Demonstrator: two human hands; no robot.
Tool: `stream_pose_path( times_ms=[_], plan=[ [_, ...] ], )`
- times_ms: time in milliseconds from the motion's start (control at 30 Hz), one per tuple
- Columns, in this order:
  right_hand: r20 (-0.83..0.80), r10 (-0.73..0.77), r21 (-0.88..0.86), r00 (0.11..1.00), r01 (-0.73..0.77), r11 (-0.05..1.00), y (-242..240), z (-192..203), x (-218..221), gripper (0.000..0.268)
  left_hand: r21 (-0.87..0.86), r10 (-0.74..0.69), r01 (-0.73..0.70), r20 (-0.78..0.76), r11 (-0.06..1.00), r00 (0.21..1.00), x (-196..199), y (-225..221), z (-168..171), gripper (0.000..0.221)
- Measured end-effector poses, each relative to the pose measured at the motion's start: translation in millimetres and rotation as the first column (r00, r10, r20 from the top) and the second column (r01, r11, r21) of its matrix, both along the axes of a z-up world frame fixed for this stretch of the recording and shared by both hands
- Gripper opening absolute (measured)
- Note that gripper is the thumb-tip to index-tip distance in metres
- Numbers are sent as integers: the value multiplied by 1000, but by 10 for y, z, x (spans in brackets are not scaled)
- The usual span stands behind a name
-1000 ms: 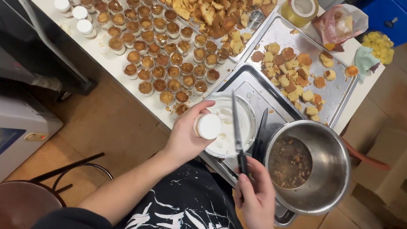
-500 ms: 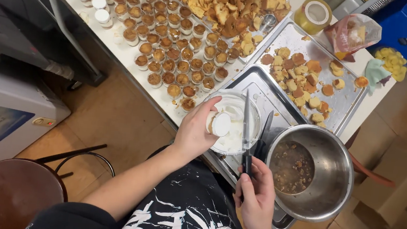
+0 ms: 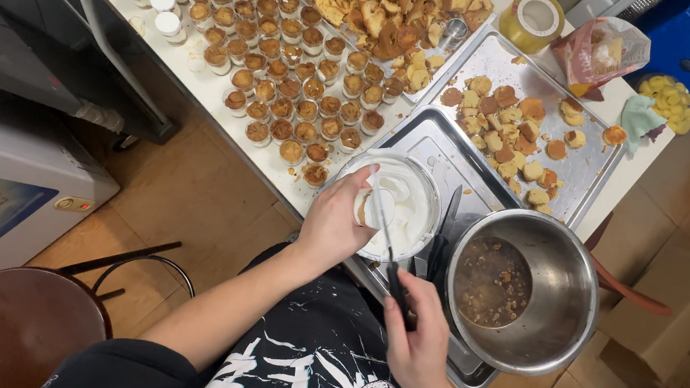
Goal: The person is filling small cups with cream and other ingredients to make desserts.
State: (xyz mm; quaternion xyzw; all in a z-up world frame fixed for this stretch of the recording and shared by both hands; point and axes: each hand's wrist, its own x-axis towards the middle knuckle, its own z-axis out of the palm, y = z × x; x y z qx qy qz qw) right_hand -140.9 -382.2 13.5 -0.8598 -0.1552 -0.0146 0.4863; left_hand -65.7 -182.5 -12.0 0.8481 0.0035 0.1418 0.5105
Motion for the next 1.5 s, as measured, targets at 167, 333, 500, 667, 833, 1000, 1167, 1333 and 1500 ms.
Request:
stream_pose_path(
  times_ms=[167, 333, 500, 667, 833, 1000, 1167, 1333, 1500],
  plan=[
    [17, 236, 142, 972, -236, 961, -82, -15, -64, 36, -59, -20, 19, -19, 998, 1000, 69, -33, -2, 80],
    [-462, 267, 618, 846, 91, 781, -317, -306, -72, 46, -298, -80, 46, -104, 953, 991, 56, -21, -55, 73],
    [-497, 109, 608, 861, 256, 752, -404, -248, 66, 40, -267, -140, 171, 134, 948, 981, 50, 20, -12, 66],
    [-484, 163, 658, 860, 234, 716, -434, -273, 128, 41, -181, -152, 160, 57, 971, 987, 56, 42, 87, 61],
    [-492, 186, 673, 850, 235, 702, -444, -344, 210, 41, -294, -148, 118, -81, 948, 986, 27, 63, -70, 57],
    [-544, 140, 618, 827, 282, 733, -446, -419, 272, 40, -178, -50, 56, 40, 982, 998, -27, 223, -268, 58],
    [-547, 167, 633, 820, 275, 724, -460, -631, 341, 40, -222, 100, -100, -9, 970, 995, -169, 492, -441, 62],
    [-552, 177, 617, 815, 257, 744, -435, -957, 682, 42, -228, 328, -355, -149, 907, 933, -206, 1008, -686, 73],
    [-439, 272, 672, 856, 112, 733, -407, -1237, 980, 44, -219, 604, -676, -316, 704, 731, -145, 1751, -1101, 70]
  ],
)
